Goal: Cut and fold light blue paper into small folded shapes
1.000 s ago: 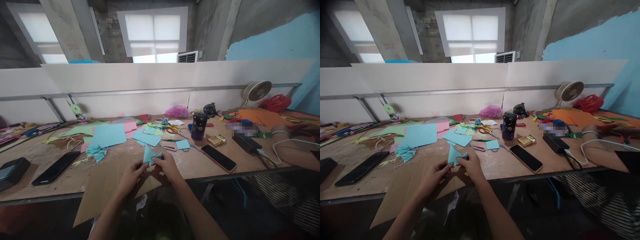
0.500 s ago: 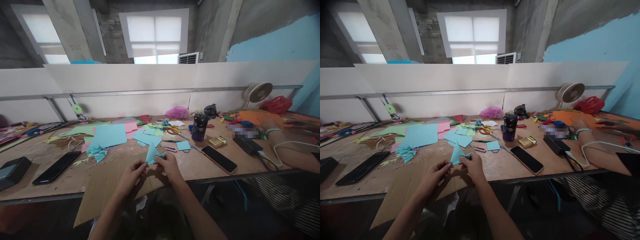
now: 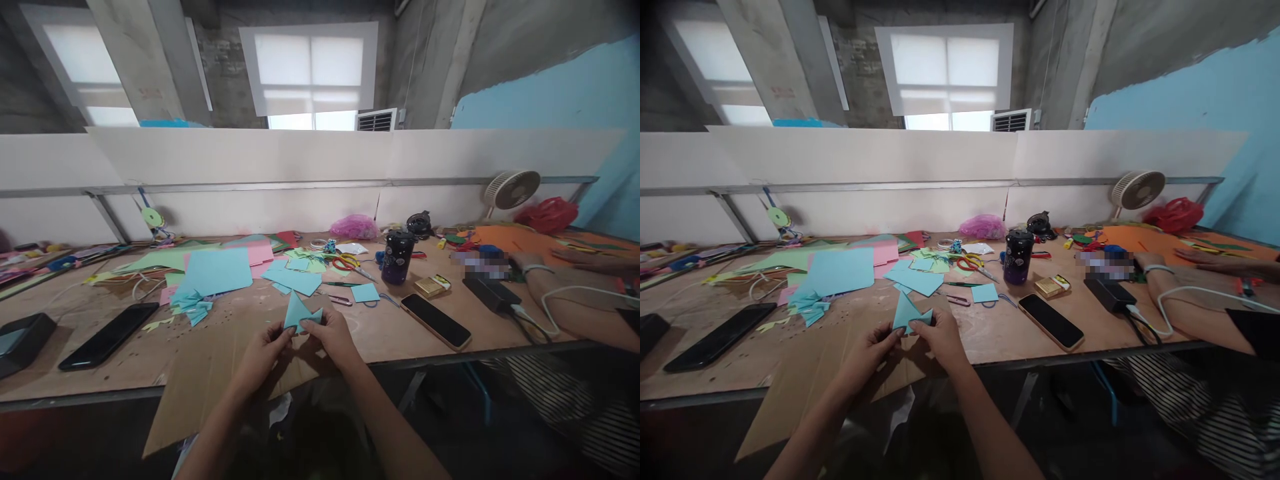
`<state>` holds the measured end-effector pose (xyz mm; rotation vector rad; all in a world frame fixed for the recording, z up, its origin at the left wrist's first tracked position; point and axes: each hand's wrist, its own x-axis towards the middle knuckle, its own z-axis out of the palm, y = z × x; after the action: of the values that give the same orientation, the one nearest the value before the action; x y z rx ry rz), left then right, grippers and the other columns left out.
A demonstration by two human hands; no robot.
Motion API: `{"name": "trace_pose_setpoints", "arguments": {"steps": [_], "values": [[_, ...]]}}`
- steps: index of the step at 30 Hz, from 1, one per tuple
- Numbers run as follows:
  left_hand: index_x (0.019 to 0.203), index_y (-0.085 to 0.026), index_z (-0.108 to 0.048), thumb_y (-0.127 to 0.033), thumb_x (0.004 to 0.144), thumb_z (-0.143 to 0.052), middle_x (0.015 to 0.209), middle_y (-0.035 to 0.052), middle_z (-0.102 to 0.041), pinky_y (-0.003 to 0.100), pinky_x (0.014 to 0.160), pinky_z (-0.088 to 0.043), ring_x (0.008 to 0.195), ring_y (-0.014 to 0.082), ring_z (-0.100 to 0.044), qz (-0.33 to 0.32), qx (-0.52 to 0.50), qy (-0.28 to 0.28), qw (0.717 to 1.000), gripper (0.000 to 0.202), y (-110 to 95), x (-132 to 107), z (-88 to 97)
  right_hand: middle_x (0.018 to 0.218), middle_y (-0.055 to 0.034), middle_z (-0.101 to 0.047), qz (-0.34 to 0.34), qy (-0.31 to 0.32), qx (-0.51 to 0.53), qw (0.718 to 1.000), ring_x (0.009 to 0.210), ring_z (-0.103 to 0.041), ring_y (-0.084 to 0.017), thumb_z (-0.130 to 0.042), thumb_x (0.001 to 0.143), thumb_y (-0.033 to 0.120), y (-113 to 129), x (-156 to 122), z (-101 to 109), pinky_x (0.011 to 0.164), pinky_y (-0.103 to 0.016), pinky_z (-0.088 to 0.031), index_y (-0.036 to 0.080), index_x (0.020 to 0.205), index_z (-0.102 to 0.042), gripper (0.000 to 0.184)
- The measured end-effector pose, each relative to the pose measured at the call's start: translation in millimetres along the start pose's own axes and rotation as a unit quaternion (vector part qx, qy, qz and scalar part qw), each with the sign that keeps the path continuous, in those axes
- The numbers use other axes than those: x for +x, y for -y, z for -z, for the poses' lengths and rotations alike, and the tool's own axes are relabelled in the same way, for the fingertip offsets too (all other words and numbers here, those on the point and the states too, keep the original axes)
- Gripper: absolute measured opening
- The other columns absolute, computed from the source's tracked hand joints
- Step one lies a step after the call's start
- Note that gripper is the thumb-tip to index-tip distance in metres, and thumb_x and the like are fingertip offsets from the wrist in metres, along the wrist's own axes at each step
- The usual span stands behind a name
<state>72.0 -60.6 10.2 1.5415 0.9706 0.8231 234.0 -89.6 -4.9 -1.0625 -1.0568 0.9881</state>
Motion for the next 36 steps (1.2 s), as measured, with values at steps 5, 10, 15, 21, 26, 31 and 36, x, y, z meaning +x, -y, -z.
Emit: {"name": "trace_pose_setpoints", "arguments": {"steps": [5,10,15,21,26,31,36], "values": [[0.084,-0.016,-0.067,-0.051,0.073,-0.068,0.059,-0.0043,-0.05,0.021,0.05,-0.03,0.052,0.0107,-0.041,0.014,-0.017,-0.008,1.0,0.036,-1.6,-1.0,1.1,0.067,-0.003,-0.071,-0.03,0.042,-0.024,0.998,0.048,-0.054,-0.012,-0.076,0.067,0.04,-7.1,2.0,0.7,0.042,-0.02,-0.038,0.015,0.077,-0.071,0.028],[0.085,-0.016,-0.067,-0.052,0.074,-0.066,0.06,-0.0031,-0.053,0.021,0.049,-0.029,0.052,0.0109,-0.041,0.013,-0.014,0.003,1.0,0.037,-3.3,-1.7,0.3,0.063,-0.0036,-0.07,-0.045,0.055,-0.036,0.997,0.041,-0.049,-0.009,-0.072,0.07,0.043,-9.1,1.1,2.0,0.037,-0.018,-0.034,0.013,0.072,-0.071,0.03],[0.082,-0.015,-0.066,-0.052,0.073,-0.067,0.055,-0.0056,-0.045,0.02,0.047,-0.026,0.05,0.0094,-0.036,0.024,-0.021,0.007,0.999,0.038,-6.7,-1.7,-3.3,0.056,0.0,-0.065,-0.054,0.017,0.014,0.998,0.036,-0.044,-0.008,-0.072,0.069,0.044,-2.3,-0.7,0.9,0.034,-0.019,-0.03,0.015,0.071,-0.066,0.029],[0.077,-0.016,-0.065,-0.054,0.072,-0.067,0.055,-0.0056,-0.045,0.02,0.045,-0.026,0.048,0.0094,-0.037,0.028,-0.031,-0.006,0.999,0.039,-7.5,-1.4,-0.3,0.054,0.0011,-0.062,-0.023,-0.05,0.087,0.995,0.043,-0.045,-0.009,-0.069,0.072,0.042,1.9,1.2,3.3,0.044,-0.02,-0.033,0.017,0.063,-0.058,0.028],[0.077,-0.017,-0.066,-0.054,0.068,-0.069,0.054,-0.0056,-0.046,0.02,0.045,-0.03,0.047,0.0096,-0.041,0.046,-0.05,-0.024,0.997,0.038,-3.3,-0.1,6.3,0.062,0.0027,-0.059,0.004,-0.069,0.107,0.992,0.047,-0.046,-0.009,-0.066,0.075,0.048,-0.1,3.6,7.0,0.047,-0.021,-0.038,0.018,0.071,-0.058,0.031],[0.081,-0.016,-0.068,-0.052,0.069,-0.07,0.056,-0.0053,-0.046,0.019,0.045,-0.028,0.049,0.0092,-0.04,0.046,-0.058,-0.006,0.997,0.038,-1.0,0.2,4.9,0.064,0.0009,-0.062,-0.012,0.026,0.024,0.999,0.052,-0.051,-0.012,-0.074,0.068,0.043,3.4,0.1,2.8,0.05,-0.023,-0.039,0.017,0.073,-0.065,0.028],[0.079,-0.016,-0.065,-0.054,0.073,-0.067,0.056,-0.0053,-0.044,0.019,0.046,-0.027,0.05,0.0092,-0.038,0.046,-0.05,-0.021,0.997,0.038,1.3,1.4,8.1,0.054,0.0033,-0.055,-0.002,-0.031,0.025,0.999,0.047,-0.044,-0.01,-0.07,0.073,0.041,2.6,-0.5,3.5,0.048,-0.022,-0.034,0.017,0.06,-0.059,0.03]]}}
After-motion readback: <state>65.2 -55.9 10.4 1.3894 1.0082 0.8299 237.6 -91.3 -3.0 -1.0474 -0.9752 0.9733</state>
